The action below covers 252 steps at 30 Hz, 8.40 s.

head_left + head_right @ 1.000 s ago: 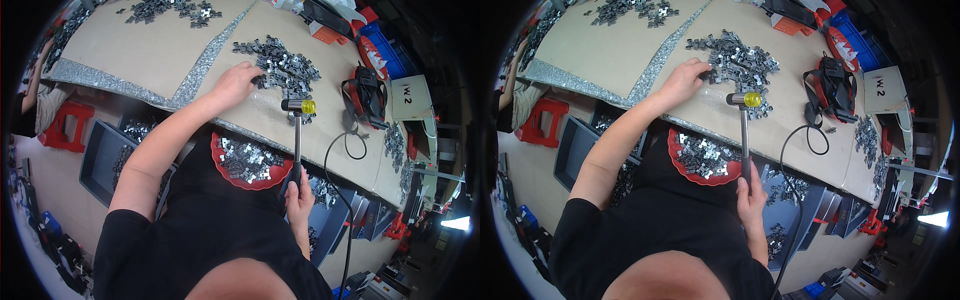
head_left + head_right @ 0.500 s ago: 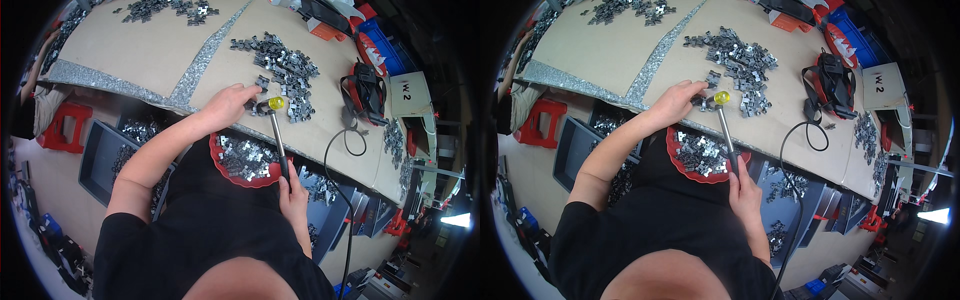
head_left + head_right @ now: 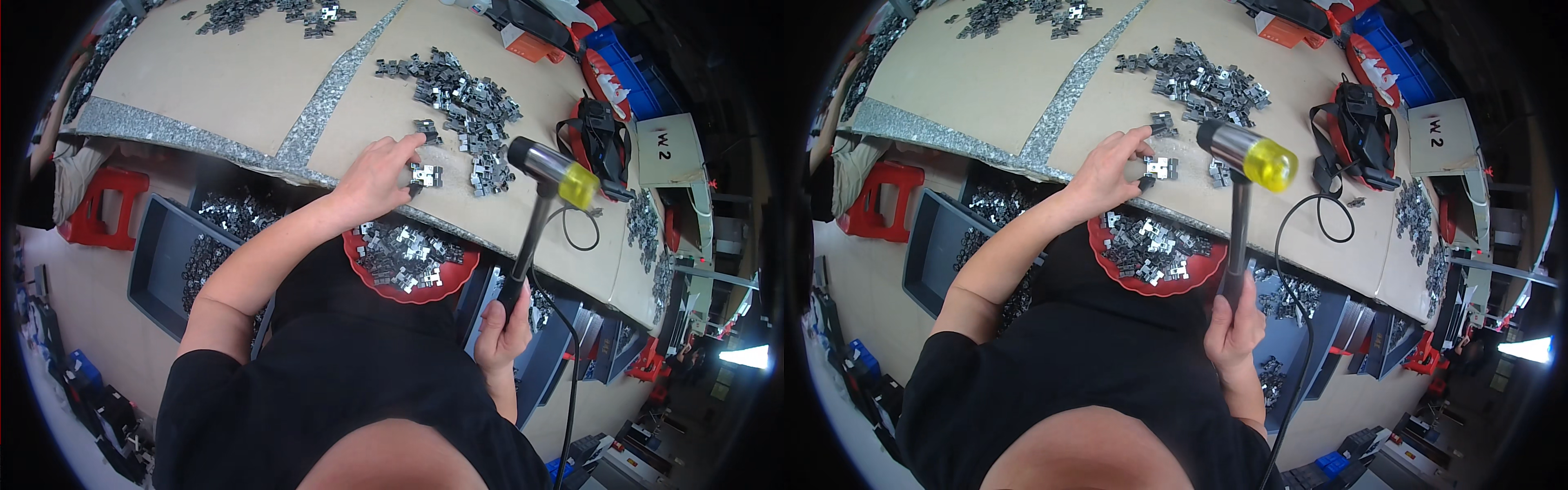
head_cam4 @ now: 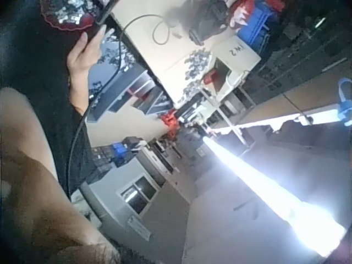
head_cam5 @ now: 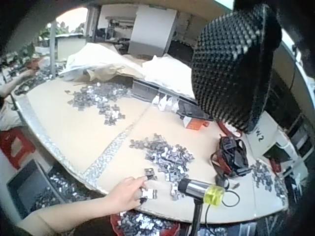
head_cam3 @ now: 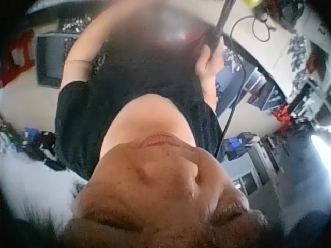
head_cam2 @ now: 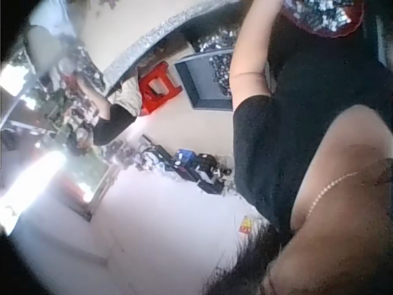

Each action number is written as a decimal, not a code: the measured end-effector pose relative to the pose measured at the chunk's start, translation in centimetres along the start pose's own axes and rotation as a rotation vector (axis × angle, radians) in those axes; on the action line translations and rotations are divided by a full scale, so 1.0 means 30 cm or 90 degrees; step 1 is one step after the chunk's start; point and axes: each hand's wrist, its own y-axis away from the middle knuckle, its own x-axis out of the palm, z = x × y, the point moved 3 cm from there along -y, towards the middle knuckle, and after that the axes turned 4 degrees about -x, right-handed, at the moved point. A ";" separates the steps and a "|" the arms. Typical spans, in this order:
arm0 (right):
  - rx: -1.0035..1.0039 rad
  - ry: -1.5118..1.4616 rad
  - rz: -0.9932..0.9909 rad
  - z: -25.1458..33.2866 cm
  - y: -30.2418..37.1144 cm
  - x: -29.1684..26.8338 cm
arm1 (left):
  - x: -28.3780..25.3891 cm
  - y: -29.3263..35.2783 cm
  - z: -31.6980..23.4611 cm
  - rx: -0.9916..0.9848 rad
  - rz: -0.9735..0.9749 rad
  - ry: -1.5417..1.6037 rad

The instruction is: The person assembles small metal components onto a larger metal template by tapping them into place with a small hammer.

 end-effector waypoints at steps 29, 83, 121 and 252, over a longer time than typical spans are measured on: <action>0.231 -0.118 0.059 -0.073 0.011 0.036 | 0.004 -0.130 0.048 -0.080 -0.026 -0.013; 0.049 -0.055 0.023 -0.016 -0.006 0.022 | -0.023 -0.009 0.009 -0.019 0.034 0.021; 0.171 0.096 0.207 -0.058 0.023 0.065 | -0.008 -0.020 -0.054 0.000 0.033 -0.114; 0.180 -0.012 0.072 -0.094 0.029 0.048 | 0.005 -0.074 -0.061 0.032 0.057 -0.164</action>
